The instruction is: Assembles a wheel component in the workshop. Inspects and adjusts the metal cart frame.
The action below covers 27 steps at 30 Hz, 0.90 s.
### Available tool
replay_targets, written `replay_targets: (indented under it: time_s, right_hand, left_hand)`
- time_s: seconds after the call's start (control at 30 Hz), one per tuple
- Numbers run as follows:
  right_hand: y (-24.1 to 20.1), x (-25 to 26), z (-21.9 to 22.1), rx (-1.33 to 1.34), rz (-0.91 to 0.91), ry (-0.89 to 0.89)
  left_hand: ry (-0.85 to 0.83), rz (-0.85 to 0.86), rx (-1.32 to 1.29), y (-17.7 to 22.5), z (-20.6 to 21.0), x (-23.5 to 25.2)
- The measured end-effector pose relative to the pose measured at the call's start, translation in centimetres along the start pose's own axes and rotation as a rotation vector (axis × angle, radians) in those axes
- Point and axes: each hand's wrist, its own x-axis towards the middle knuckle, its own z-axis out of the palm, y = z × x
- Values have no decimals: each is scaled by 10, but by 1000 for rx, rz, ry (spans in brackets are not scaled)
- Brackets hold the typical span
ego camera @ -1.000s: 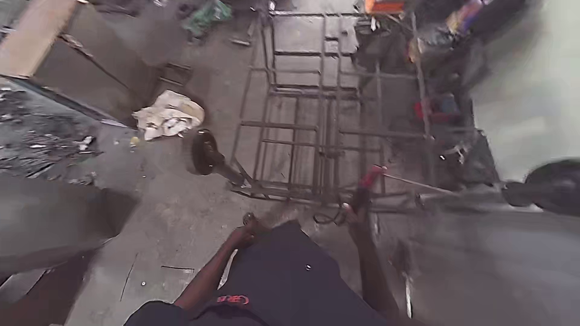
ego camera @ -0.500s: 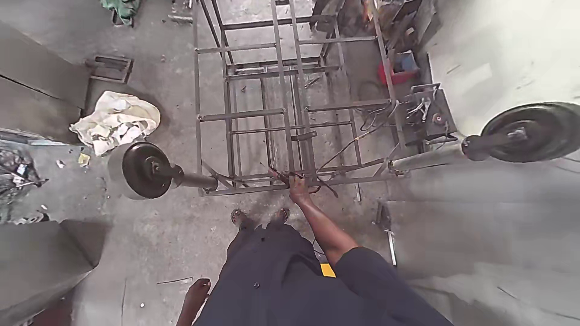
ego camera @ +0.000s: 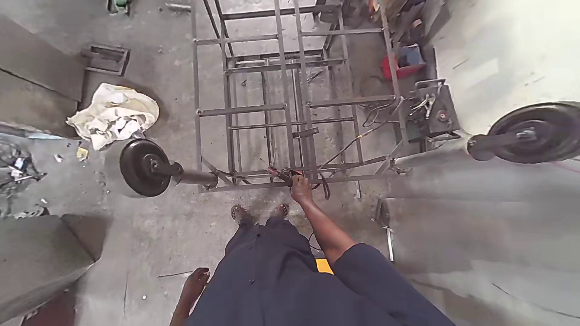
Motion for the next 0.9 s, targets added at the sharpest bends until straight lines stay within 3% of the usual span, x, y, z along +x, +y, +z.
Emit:
replay_targets:
  time_s: [0.2, 0.4, 0.5, 0.57, 0.67, 0.8, 0.9]
  right_hand:
    - [-11, -20, -18, 6, -24, 34]
    - [-24, -58, -26, -7, -171, 297]
    - [-42, -78, -15, -16, -277, 279]
    - [-61, -86, -4, -51, -345, 224]
    - [-101, -91, 10, -110, -378, -37]
    - [-158, -83, 48, -173, -352, -413]
    - [-191, -77, 105, -106, -291, -526]
  left_hand:
    - [-6, 49, 9, 49, -26, -15]
    - [18, 83, -6, 37, -27, -13]
    - [7, 106, -24, 23, -25, -11]
    - [6, 115, -22, 7, -27, -8]
    - [15, 131, -40, -22, -47, 2]
    - [-5, 134, -79, -75, -98, 26]
    - [6, 96, -128, -125, -146, 48]
